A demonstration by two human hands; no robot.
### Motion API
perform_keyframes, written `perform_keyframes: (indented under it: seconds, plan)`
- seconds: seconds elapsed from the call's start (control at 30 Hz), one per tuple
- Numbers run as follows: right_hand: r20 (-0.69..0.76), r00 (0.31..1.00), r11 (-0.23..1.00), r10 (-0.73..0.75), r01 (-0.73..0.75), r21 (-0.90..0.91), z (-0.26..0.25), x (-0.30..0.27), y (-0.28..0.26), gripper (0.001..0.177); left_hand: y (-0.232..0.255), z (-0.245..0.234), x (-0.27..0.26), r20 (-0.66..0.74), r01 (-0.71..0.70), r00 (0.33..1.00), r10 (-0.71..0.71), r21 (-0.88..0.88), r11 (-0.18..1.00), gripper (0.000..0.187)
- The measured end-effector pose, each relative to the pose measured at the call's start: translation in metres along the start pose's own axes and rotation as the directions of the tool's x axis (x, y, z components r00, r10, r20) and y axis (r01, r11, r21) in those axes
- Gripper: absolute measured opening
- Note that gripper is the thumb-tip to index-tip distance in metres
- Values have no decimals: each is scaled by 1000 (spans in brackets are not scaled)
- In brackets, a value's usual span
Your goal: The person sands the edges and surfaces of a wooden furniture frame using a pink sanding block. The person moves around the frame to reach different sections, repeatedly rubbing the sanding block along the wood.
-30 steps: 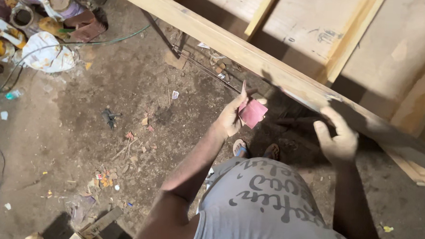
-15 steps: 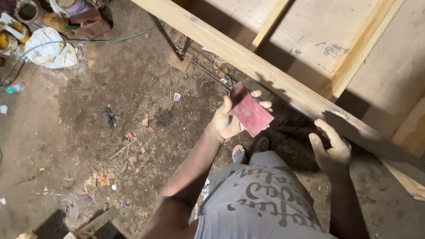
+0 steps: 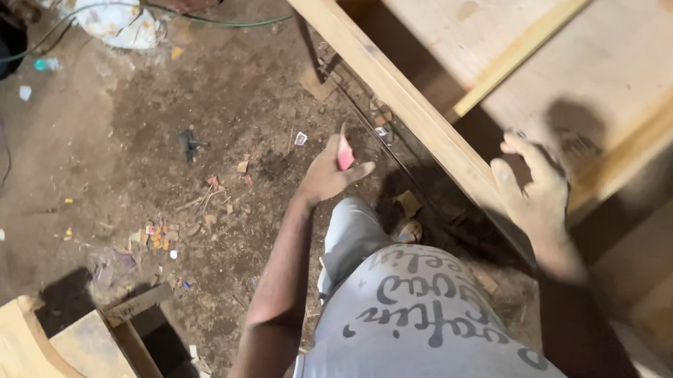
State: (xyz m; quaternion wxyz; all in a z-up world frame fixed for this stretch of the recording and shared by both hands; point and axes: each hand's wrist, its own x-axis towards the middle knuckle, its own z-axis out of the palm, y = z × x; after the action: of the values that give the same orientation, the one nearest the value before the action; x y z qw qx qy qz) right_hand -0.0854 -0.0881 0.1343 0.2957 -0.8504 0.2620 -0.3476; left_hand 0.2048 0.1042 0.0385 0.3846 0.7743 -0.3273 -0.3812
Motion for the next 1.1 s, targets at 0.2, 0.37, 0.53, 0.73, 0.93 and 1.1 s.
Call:
perform_keyframes:
  seconds: [0.2, 0.37, 0.53, 0.73, 0.93, 1.1]
  plan:
    - [77, 909, 905, -410, 416, -93, 78, 163, 10, 23, -152, -77, 17, -275, 375, 899, -341, 77, 924, 80]
    - [277, 902, 885, -330, 398, -241, 204, 339, 50, 19, -290, -134, 22, -341, 186, 921, -189, -43, 982, 97]
    - [464, 744, 772, 481, -109, -626, 318, 460, 108, 68, -335, -188, 11, 53, 820, 568, -821, 49, 571, 69]
    - [490, 543, 686, 682, -243, -686, 371, 486, 159, 81, -345, -255, 9, -57, 881, 451, -891, -131, 454, 86]
    - [477, 576, 707, 664, -277, -650, 387, 490, 186, 88, -341, -269, 46, -107, 881, 444, -890, -128, 455, 122]
    - [500, 584, 741, 640, -295, -604, 393, 486, 192, 75, -331, -260, 77, -78, 809, 568, -819, -128, 573, 98]
